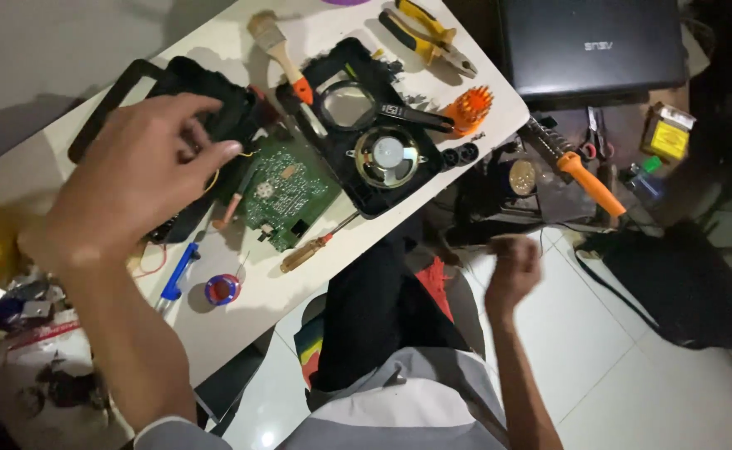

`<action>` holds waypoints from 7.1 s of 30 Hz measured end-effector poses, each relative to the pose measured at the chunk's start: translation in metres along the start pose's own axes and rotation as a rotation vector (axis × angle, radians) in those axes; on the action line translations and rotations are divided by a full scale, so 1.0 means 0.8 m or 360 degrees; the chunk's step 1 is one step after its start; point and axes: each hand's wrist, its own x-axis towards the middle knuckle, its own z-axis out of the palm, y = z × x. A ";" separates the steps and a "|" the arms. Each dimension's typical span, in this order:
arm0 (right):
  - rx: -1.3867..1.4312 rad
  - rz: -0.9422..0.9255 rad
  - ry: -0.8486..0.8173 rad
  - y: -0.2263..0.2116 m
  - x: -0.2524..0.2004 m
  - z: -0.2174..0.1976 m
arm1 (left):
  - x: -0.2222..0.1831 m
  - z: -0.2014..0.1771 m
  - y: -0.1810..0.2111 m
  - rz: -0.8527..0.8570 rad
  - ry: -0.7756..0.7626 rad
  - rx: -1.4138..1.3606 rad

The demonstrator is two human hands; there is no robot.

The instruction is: The person is performing electronics repair, specifically desoldering components and then using epoxy adhesive to secure a part onto a circuit board.

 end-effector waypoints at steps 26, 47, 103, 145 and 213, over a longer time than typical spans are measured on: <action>-0.0041 0.0155 -0.0157 -0.061 0.079 -0.002 | -0.050 -0.043 -0.060 -0.0036 0.0328 -0.0077; -0.1102 -0.0196 -0.1164 0.032 -0.146 0.093 | -0.045 -0.033 -0.145 0.0302 0.1126 0.0077; -0.0941 -0.0814 -0.1001 0.056 -0.144 0.097 | 0.042 0.070 -0.056 -0.0062 -0.0048 0.0466; -0.0961 -0.0796 -0.1088 0.097 -0.170 0.060 | -0.447 -0.020 -0.184 -0.0879 0.1603 0.0930; -0.0703 -0.0852 -0.0989 0.065 -0.175 0.070 | -0.399 0.042 -0.114 -0.0609 0.1882 0.0249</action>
